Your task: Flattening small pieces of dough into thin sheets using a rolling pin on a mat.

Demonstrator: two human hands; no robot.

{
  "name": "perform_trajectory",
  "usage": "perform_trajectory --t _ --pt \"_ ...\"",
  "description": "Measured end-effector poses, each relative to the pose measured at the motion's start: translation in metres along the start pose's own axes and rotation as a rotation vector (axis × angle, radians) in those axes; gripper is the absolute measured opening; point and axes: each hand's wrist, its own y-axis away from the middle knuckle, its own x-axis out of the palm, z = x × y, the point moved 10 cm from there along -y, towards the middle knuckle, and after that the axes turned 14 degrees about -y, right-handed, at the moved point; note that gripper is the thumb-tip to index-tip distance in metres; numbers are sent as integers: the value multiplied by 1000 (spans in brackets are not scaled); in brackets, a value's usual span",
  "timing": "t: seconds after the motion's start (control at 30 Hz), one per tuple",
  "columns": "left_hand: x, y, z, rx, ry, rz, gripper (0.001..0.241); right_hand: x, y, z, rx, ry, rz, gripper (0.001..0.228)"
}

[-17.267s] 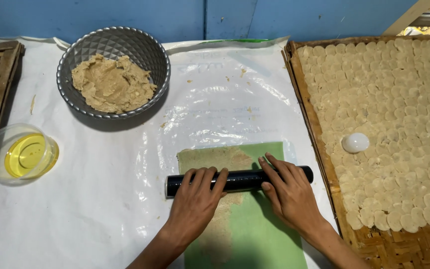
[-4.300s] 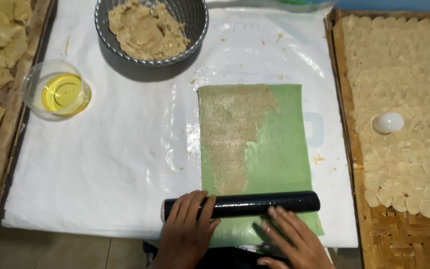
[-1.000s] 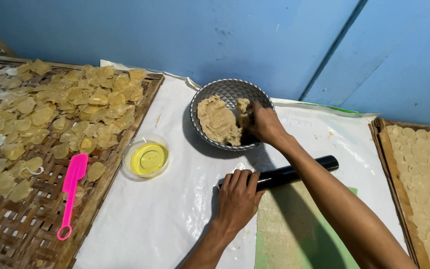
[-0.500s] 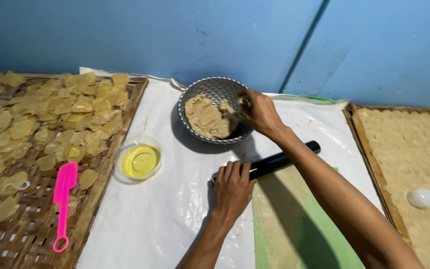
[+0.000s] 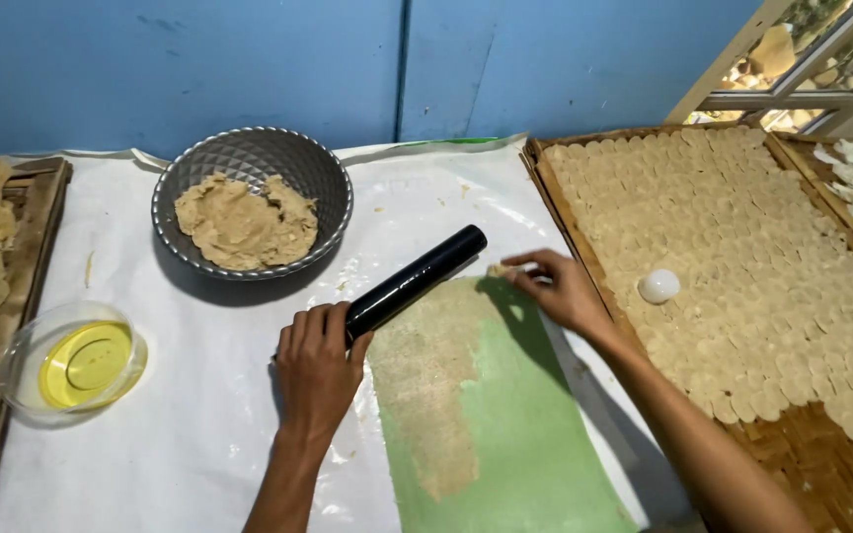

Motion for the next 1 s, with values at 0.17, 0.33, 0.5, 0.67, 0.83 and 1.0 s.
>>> perform_trajectory --t 0.17,0.33,0.5,0.67,0.83,1.0 --pt "-11 -3 -6 -21 -48 -15 42 14 11 -20 -126 128 47 35" --pt "-17 -7 -13 -25 -26 21 40 27 22 -16 -399 445 132 28" --pt "-15 -10 -11 -47 -23 9 44 25 19 -11 -472 413 171 22" --pt "-22 -14 -13 -63 33 5 46 33 24 -16 -509 520 218 25" --pt "-18 -13 -11 -60 32 14 47 34 23 -18 -552 576 266 31" --pt "-15 -10 -9 -66 33 17 46 33 18 -15 -559 527 276 25"
